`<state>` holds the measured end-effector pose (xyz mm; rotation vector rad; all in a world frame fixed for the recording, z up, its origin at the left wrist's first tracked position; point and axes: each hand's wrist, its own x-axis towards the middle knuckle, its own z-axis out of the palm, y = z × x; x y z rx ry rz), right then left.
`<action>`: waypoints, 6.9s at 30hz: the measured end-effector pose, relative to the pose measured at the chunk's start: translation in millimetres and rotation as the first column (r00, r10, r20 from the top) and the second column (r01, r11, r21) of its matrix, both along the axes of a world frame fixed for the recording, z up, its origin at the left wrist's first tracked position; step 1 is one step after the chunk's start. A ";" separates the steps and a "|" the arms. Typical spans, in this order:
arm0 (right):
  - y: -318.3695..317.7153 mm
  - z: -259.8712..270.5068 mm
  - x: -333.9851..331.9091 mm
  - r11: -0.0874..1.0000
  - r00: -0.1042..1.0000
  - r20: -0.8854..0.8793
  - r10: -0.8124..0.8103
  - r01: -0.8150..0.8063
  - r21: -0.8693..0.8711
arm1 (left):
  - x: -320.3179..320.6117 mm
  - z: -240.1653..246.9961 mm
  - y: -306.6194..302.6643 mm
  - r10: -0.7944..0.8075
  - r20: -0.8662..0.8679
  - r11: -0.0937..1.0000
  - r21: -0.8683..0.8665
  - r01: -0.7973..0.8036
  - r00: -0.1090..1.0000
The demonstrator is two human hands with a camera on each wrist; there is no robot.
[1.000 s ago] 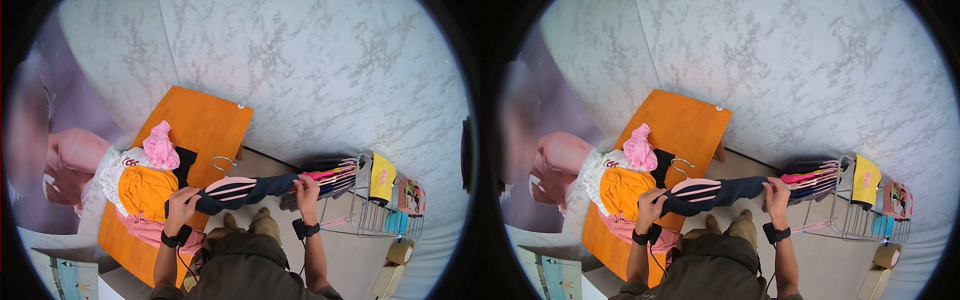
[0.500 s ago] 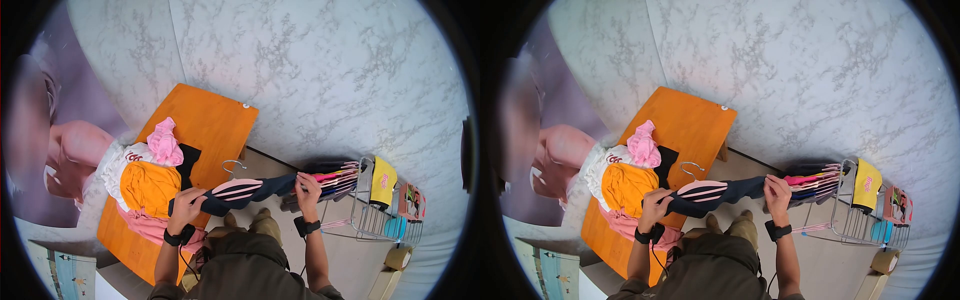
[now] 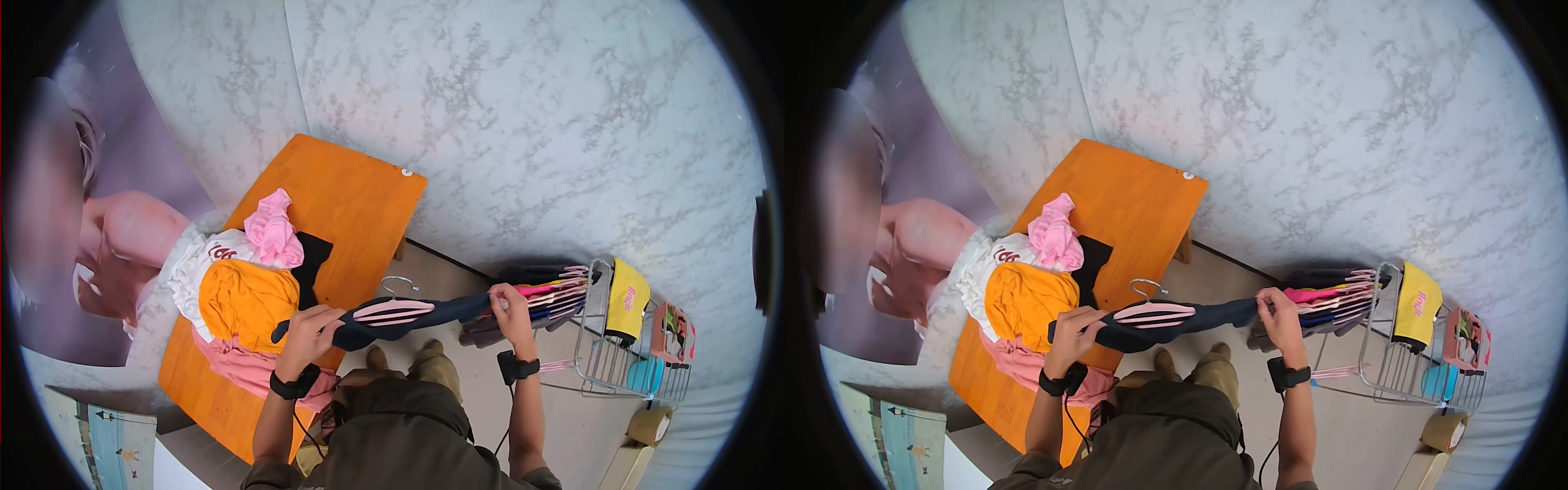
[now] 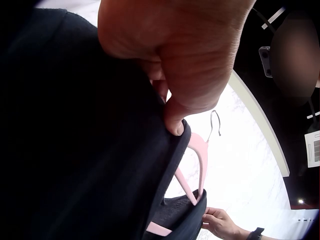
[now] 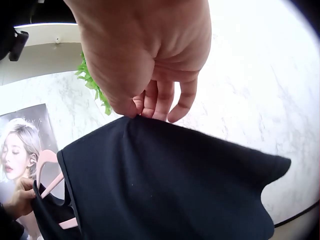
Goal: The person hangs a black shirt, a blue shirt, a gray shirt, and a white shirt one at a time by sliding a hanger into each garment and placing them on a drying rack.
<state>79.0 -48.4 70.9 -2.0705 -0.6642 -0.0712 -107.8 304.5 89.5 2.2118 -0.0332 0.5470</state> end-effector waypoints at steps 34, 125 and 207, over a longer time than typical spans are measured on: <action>30.2 53.0 -19.3 0.989 0.971 0.195 0.138 -0.125 -0.076 | -6.0 -17.7 28.2 0.140 -0.184 0.966 -0.189 -0.175 0.973; -422.7 -210.2 -105.4 0.936 0.679 -0.651 -0.339 0.311 -0.162 | 155.0 -102.1 -387.0 -0.168 -0.566 0.943 0.146 0.299 0.807; -391.8 -211.3 -113.1 0.927 0.731 -0.645 -0.220 0.364 0.096 | 179.5 -268.9 -517.8 -0.563 -0.412 0.803 -0.067 0.592 0.717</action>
